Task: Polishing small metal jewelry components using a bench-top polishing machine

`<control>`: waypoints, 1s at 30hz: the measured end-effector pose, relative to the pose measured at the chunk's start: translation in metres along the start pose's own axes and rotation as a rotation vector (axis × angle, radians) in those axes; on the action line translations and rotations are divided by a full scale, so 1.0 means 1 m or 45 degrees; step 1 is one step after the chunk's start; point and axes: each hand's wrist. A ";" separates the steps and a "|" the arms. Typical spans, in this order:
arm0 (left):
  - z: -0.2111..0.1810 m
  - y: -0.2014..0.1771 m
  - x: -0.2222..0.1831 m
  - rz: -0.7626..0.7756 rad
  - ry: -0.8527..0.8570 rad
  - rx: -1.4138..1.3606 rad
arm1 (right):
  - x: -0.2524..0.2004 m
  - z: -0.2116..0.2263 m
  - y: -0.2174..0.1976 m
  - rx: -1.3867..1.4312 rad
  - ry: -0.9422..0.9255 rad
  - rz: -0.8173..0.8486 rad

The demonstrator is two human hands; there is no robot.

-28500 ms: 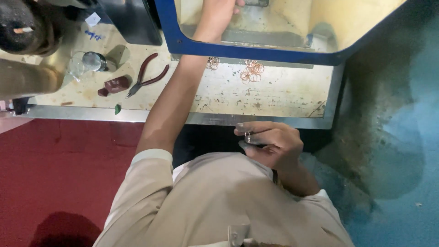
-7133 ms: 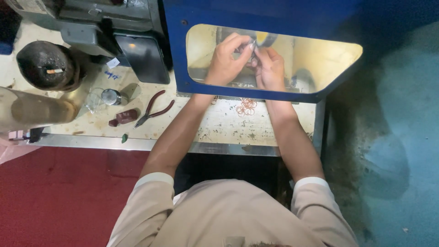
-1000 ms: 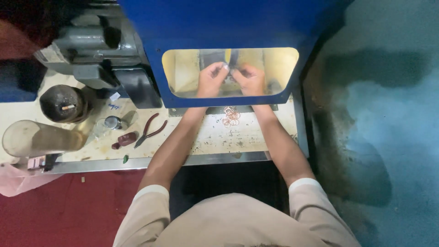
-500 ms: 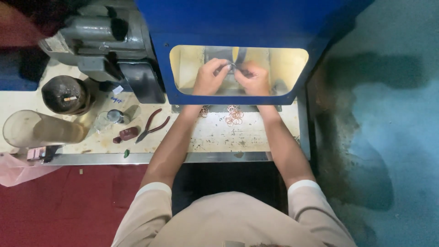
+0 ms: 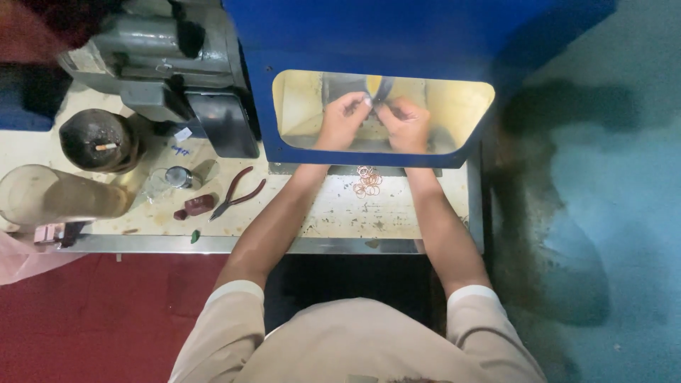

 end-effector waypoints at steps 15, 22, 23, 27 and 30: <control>-0.049 -0.021 -0.026 0.097 0.350 0.425 | -0.003 0.013 -0.015 -0.131 -0.266 0.128; -0.065 -0.017 -0.035 0.217 0.155 0.172 | -0.004 0.016 -0.014 0.007 -0.202 0.162; -0.063 -0.016 -0.035 0.212 0.152 0.171 | -0.004 0.015 -0.012 0.009 -0.199 0.167; -0.045 -0.013 -0.025 0.127 0.019 0.021 | -0.003 0.007 -0.003 -0.010 -0.166 0.121; -0.024 -0.009 -0.011 0.044 -0.007 0.013 | -0.006 0.007 0.008 -0.008 -0.093 0.045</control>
Point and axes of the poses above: each hand's wrist, its own x-axis towards the middle knuckle, its own y-axis out of the palm, z = x × y, and after that the axes turned 10 degrees about -y, right-handed
